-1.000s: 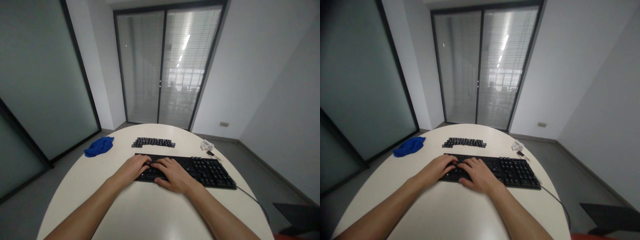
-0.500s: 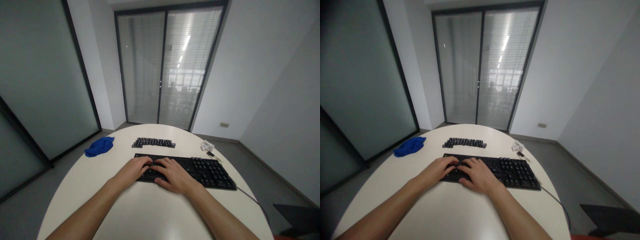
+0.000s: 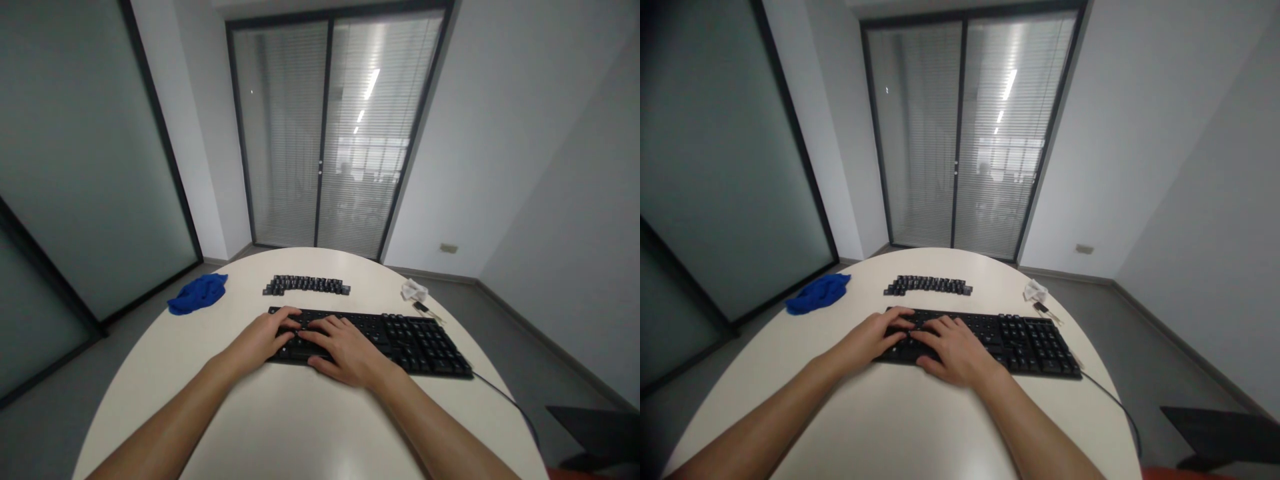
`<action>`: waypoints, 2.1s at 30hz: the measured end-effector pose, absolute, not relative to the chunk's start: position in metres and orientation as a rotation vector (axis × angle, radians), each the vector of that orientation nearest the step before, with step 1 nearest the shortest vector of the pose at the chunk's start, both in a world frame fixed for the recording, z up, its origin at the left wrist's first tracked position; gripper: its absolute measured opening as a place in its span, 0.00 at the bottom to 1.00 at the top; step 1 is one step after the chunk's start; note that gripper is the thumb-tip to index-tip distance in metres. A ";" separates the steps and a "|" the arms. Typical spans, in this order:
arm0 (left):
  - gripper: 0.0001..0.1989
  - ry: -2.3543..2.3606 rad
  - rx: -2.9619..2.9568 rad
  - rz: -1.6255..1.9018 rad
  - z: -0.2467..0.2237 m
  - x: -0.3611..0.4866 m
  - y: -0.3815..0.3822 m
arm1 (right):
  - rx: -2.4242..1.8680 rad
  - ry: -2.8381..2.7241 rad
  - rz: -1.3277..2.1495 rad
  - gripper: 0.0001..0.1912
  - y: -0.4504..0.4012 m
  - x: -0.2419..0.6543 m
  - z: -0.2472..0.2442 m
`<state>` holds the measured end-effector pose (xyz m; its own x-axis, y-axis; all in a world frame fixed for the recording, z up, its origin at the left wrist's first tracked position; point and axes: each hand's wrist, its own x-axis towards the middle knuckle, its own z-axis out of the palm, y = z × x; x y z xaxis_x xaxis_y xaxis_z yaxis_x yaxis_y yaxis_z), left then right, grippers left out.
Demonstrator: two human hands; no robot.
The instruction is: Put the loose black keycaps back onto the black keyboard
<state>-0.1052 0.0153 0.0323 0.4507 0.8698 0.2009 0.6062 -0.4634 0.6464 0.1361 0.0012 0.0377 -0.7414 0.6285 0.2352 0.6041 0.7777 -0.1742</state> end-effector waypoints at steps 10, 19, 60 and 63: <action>0.16 1.518 2.603 0.441 0.056 -0.105 -0.004 | -0.950 -2.671 0.135 0.26 0.000 0.136 0.038; 0.17 1.504 2.660 0.388 0.058 -0.098 -0.008 | -0.953 -2.670 0.137 0.29 -0.001 0.136 0.037; 0.08 1.585 2.691 0.208 0.066 -0.091 -0.015 | -0.973 -2.608 0.081 0.32 0.003 0.122 0.026; 0.08 1.560 2.680 0.229 0.067 -0.093 -0.013 | -1.001 -2.613 0.070 0.32 0.001 0.120 0.028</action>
<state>-0.0926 -0.0128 0.0668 0.4860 0.8669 0.1108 0.8622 -0.4963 0.1016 0.1204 0.0014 0.0279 -0.6938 0.6565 0.2961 0.6398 0.7506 -0.1652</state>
